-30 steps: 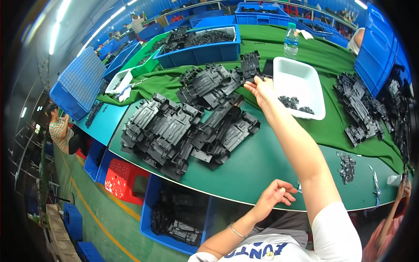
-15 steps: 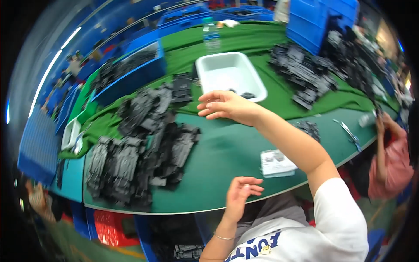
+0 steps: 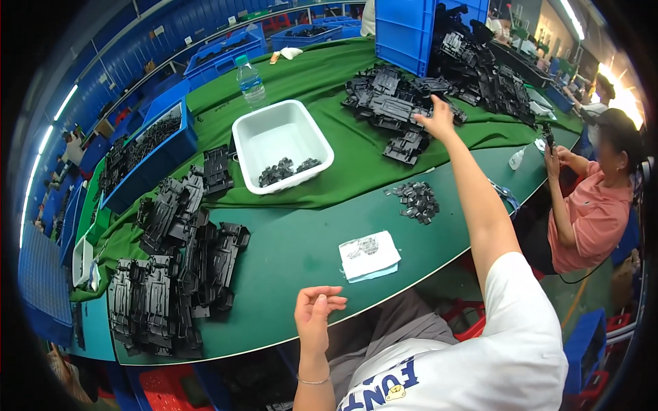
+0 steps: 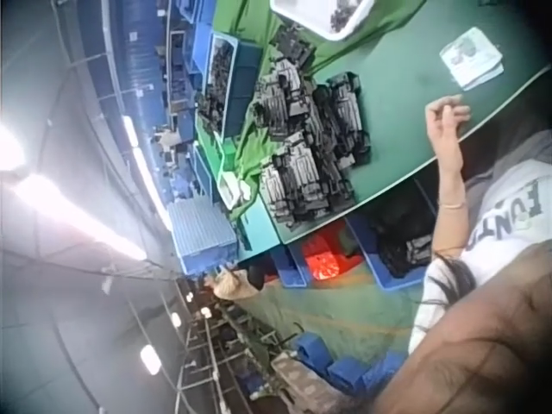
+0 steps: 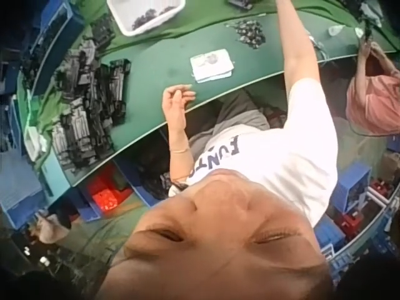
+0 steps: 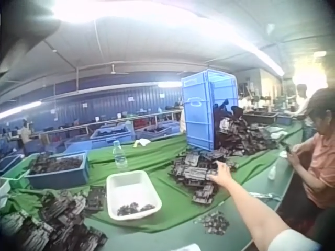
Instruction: The person repeatedly attaches small plastic pieces onto toy car chassis parts by hand and stacks the assembled chassis onto a pile on the workstation table.
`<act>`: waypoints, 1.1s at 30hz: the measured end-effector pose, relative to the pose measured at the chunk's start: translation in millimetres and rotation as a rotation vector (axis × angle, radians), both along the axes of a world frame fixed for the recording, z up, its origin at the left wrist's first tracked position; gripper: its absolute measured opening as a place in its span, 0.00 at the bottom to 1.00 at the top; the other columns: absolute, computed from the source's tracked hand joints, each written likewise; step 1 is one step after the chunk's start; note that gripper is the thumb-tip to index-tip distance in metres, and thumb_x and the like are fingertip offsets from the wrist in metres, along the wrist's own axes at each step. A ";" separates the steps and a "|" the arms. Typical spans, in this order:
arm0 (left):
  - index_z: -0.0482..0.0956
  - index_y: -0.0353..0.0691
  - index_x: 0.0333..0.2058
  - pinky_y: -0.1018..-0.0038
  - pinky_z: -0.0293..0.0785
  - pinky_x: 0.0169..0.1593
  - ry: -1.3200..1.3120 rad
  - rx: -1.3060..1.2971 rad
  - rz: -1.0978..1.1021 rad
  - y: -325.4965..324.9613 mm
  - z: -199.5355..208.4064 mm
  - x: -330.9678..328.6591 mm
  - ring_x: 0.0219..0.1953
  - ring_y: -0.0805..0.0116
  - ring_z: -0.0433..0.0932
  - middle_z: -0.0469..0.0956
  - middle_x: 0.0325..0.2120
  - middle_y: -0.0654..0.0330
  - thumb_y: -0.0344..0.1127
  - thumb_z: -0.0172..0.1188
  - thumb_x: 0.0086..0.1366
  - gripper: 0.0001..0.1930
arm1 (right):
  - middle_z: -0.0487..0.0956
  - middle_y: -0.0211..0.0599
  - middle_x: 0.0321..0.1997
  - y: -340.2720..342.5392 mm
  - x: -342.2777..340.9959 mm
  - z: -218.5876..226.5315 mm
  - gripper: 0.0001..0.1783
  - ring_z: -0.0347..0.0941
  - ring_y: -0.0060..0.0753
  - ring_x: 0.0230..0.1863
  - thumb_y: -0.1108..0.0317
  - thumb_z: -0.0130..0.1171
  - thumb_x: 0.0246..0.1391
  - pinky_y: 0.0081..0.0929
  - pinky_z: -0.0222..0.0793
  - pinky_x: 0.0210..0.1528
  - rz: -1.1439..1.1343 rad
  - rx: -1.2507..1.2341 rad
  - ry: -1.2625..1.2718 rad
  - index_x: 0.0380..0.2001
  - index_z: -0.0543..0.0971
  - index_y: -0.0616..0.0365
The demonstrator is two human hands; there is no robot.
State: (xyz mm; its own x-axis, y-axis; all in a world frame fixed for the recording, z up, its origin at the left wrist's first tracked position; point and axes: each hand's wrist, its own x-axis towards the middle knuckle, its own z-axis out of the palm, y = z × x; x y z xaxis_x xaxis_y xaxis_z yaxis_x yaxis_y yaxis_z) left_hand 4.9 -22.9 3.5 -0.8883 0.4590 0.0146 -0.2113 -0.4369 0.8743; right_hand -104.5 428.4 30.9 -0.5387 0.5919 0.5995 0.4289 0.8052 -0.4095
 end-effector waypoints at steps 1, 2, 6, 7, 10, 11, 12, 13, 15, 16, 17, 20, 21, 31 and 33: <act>0.63 0.32 0.32 0.76 0.69 0.33 0.007 -0.001 -0.001 1.5 0.5 -0.4 0.28 0.68 0.72 0.69 0.30 0.50 0.30 0.43 0.56 0.07 | 0.56 0.44 0.51 4.5 -8.3 -2.8 0.45 0.51 0.48 0.52 0.49 0.61 0.26 0.40 0.51 0.50 0.027 -0.097 -0.130 0.50 0.54 0.51; 0.63 0.32 0.32 0.76 0.69 0.33 0.007 -0.013 0.030 0.0 -1.0 -1.1 0.28 0.68 0.72 0.69 0.30 0.50 0.30 0.43 0.56 0.07 | 0.54 0.43 0.52 -8.9 -13.1 -1.0 0.46 0.50 0.49 0.52 0.50 0.61 0.26 0.42 0.50 0.51 0.089 -0.165 -0.297 0.51 0.53 0.50; 0.63 0.32 0.32 0.77 0.69 0.33 0.007 -0.028 0.064 2.2 -0.4 1.1 0.28 0.69 0.71 0.70 0.30 0.50 0.30 0.43 0.56 0.07 | 0.62 0.49 0.42 -30.7 -5.8 6.8 0.41 0.56 0.50 0.45 0.53 0.64 0.22 0.35 0.57 0.46 0.087 0.012 -0.221 0.42 0.61 0.61; 0.63 0.32 0.32 0.77 0.69 0.33 0.005 -0.029 0.064 3.5 0.2 1.0 0.28 0.69 0.71 0.70 0.30 0.50 0.30 0.43 0.56 0.07 | 0.62 0.51 0.41 -25.7 -2.1 5.4 0.41 0.56 0.51 0.45 0.54 0.64 0.22 0.36 0.57 0.45 0.072 0.018 -0.176 0.42 0.62 0.62; 0.63 0.31 0.32 0.76 0.69 0.33 0.007 -0.045 0.051 4.7 1.3 1.6 0.28 0.69 0.71 0.70 0.30 0.50 0.30 0.43 0.56 0.07 | 0.63 0.50 0.39 -15.7 13.9 7.0 0.36 0.58 0.49 0.43 0.57 0.64 0.24 0.35 0.56 0.44 -0.066 0.004 0.017 0.39 0.63 0.64; 0.63 0.31 0.31 0.76 0.69 0.33 0.007 -0.047 0.043 4.1 1.6 2.2 0.28 0.69 0.71 0.70 0.30 0.50 0.29 0.43 0.56 0.07 | 0.64 0.50 0.39 -17.4 22.1 7.8 0.36 0.58 0.48 0.42 0.57 0.64 0.24 0.34 0.56 0.44 -0.055 -0.017 0.079 0.38 0.64 0.64; 0.63 0.31 0.31 0.76 0.69 0.33 0.008 -0.048 0.039 3.2 2.3 2.7 0.27 0.68 0.71 0.70 0.30 0.50 0.29 0.43 0.56 0.07 | 0.64 0.49 0.38 -25.0 29.9 13.3 0.35 0.59 0.46 0.42 0.57 0.63 0.24 0.34 0.56 0.44 -0.040 -0.039 0.143 0.38 0.64 0.65; 0.63 0.31 0.31 0.76 0.69 0.33 0.001 -0.050 0.037 2.5 3.1 4.0 0.27 0.68 0.71 0.70 0.30 0.50 0.29 0.43 0.56 0.07 | 0.64 0.46 0.39 -31.9 42.4 20.1 0.34 0.59 0.42 0.43 0.57 0.63 0.26 0.30 0.56 0.45 0.043 -0.112 0.157 0.38 0.64 0.64; 0.63 0.31 0.31 0.76 0.69 0.33 0.007 -0.034 0.018 2.7 3.5 4.1 0.27 0.68 0.71 0.70 0.30 0.50 0.31 0.42 0.57 0.08 | 0.64 0.42 0.41 -52.1 64.0 38.4 0.32 0.60 0.37 0.44 0.60 0.61 0.29 0.26 0.55 0.46 0.383 -0.283 0.128 0.40 0.63 0.62; 0.63 0.32 0.32 0.76 0.69 0.32 -0.010 -0.019 0.036 -0.4 2.7 3.9 0.27 0.68 0.71 0.70 0.30 0.50 0.33 0.41 0.58 0.09 | 0.64 0.38 0.42 -82.8 72.4 57.7 0.30 0.61 0.34 0.44 0.65 0.60 0.30 0.24 0.55 0.47 0.624 -0.399 0.025 0.41 0.63 0.60; 0.63 0.32 0.32 0.76 0.69 0.32 -0.028 -0.002 0.045 -2.9 3.1 3.9 0.26 0.68 0.71 0.70 0.29 0.50 0.35 0.39 0.58 0.11 | 0.64 0.36 0.42 -104.6 81.2 71.7 0.29 0.60 0.31 0.44 0.69 0.60 0.27 0.23 0.55 0.46 0.835 -0.416 -0.027 0.40 0.64 0.59; 0.63 0.31 0.38 0.72 0.68 0.35 -0.169 0.185 -0.038 -7.0 1.3 -1.5 0.30 0.64 0.71 0.69 0.31 0.48 0.47 0.32 0.59 0.23 | 0.65 0.36 0.42 -165.9 105.6 114.6 0.31 0.59 0.34 0.46 0.74 0.60 0.20 0.27 0.55 0.46 1.287 -0.037 -0.356 0.38 0.66 0.58; 0.62 0.30 0.39 0.72 0.66 0.37 -0.331 0.231 0.062 -2.4 7.2 -1.3 0.34 0.63 0.70 0.69 0.32 0.48 0.50 0.30 0.59 0.25 | 0.64 0.37 0.42 -182.7 108.6 117.4 0.31 0.59 0.37 0.46 0.74 0.60 0.19 0.28 0.55 0.46 1.407 -0.034 -0.453 0.37 0.67 0.58; 0.67 0.29 0.36 0.74 0.68 0.39 -0.148 0.019 -0.444 -11.2 15.2 -12.8 0.34 0.66 0.72 0.72 0.31 0.52 0.30 0.50 0.52 0.13 | 0.62 0.37 0.46 -262.1 79.7 75.1 0.29 0.59 0.40 0.47 0.80 0.56 0.28 0.27 0.60 0.46 1.289 0.087 -0.222 0.41 0.65 0.54; 0.67 0.30 0.36 0.67 0.69 0.38 -0.190 0.131 -0.255 -7.9 8.5 -9.4 0.34 0.59 0.72 0.71 0.32 0.47 0.34 0.48 0.53 0.14 | 0.66 0.37 0.41 -249.7 80.3 69.1 0.25 0.64 0.38 0.41 0.79 0.54 0.32 0.25 0.63 0.40 1.145 0.122 -0.134 0.40 0.66 0.55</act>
